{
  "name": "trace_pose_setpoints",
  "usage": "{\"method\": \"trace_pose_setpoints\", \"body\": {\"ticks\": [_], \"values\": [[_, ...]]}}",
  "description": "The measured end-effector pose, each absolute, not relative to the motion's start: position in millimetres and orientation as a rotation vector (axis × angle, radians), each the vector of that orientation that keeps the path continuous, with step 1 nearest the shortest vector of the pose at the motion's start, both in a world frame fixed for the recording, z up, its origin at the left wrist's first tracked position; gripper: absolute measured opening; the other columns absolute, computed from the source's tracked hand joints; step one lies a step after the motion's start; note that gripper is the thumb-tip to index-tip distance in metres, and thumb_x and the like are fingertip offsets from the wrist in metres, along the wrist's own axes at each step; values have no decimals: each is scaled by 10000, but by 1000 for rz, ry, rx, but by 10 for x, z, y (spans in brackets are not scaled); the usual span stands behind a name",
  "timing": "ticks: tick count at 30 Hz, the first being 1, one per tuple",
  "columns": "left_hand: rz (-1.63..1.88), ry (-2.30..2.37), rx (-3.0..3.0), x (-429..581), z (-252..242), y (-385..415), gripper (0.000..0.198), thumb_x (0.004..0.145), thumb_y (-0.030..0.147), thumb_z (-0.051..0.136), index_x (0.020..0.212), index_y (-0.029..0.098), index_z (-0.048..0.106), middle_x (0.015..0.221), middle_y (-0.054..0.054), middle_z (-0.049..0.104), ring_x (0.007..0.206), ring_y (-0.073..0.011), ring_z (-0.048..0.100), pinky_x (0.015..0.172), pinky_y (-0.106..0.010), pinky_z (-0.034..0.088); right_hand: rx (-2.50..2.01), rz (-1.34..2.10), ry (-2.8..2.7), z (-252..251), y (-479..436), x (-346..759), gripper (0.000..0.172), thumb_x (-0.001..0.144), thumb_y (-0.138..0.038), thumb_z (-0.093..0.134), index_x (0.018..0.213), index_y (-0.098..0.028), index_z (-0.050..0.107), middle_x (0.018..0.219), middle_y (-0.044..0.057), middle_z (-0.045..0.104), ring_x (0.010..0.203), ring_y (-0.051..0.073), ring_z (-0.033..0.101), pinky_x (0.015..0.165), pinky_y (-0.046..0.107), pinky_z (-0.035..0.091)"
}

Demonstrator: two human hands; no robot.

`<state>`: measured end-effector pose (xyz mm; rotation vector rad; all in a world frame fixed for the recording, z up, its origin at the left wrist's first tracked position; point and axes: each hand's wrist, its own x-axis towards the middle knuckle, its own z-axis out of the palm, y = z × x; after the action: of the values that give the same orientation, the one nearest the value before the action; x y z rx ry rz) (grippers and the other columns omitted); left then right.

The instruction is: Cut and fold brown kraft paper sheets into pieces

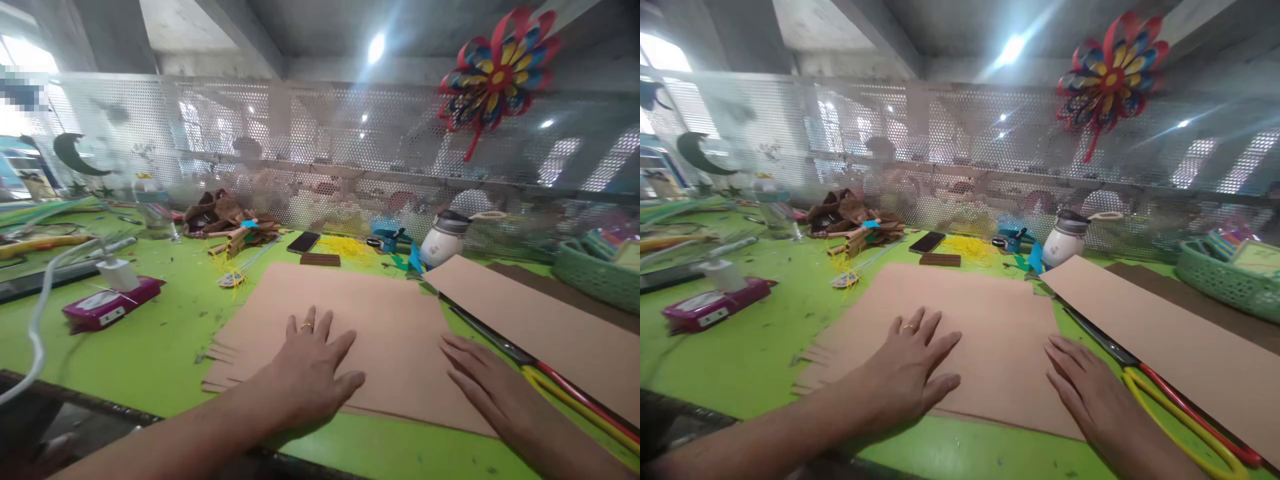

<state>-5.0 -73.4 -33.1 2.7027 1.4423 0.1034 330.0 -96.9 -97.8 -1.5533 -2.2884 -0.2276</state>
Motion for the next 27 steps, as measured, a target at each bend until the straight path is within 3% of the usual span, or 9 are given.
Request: {"method": "trace_pose_setpoints", "body": {"ticks": [5,11,21,27], "values": [[88,1448,2741,-21,-277,-712,607,903,610,361,1402,273,437,1441,-208,408,1342,-511,295,971,-750,270,-1607,-186,-2309,-958,-985,3263,517,977,-481,328,1334,-182,552,1425,98,513,1299,290,487,1079,558,403],[99,1268,2881,197,-191,-693,489,878,539,458,1113,144,626,1279,-212,527,1251,-483,416,941,-673,385,-1594,-200,-2331,-986,-967,3292,486,984,-460,342,1343,-192,531,1437,92,499,1320,268,460,1111,519,373],[242,1190,2878,342,-368,-737,518,940,542,345,1297,209,517,1411,-186,441,1323,-505,331,976,-739,300,-1534,-219,-2318,-1027,-947,3340,483,978,-469,343,1318,-193,546,1405,105,526,1297,276,483,1092,518,398],[309,1201,2834,318,-415,-744,529,934,551,342,1307,222,520,1415,-187,444,1321,-525,319,956,-776,274,-1540,-198,-2317,-1058,-916,3372,510,972,-492,324,1305,-191,564,1393,110,539,1274,285,510,1071,538,415]]}}
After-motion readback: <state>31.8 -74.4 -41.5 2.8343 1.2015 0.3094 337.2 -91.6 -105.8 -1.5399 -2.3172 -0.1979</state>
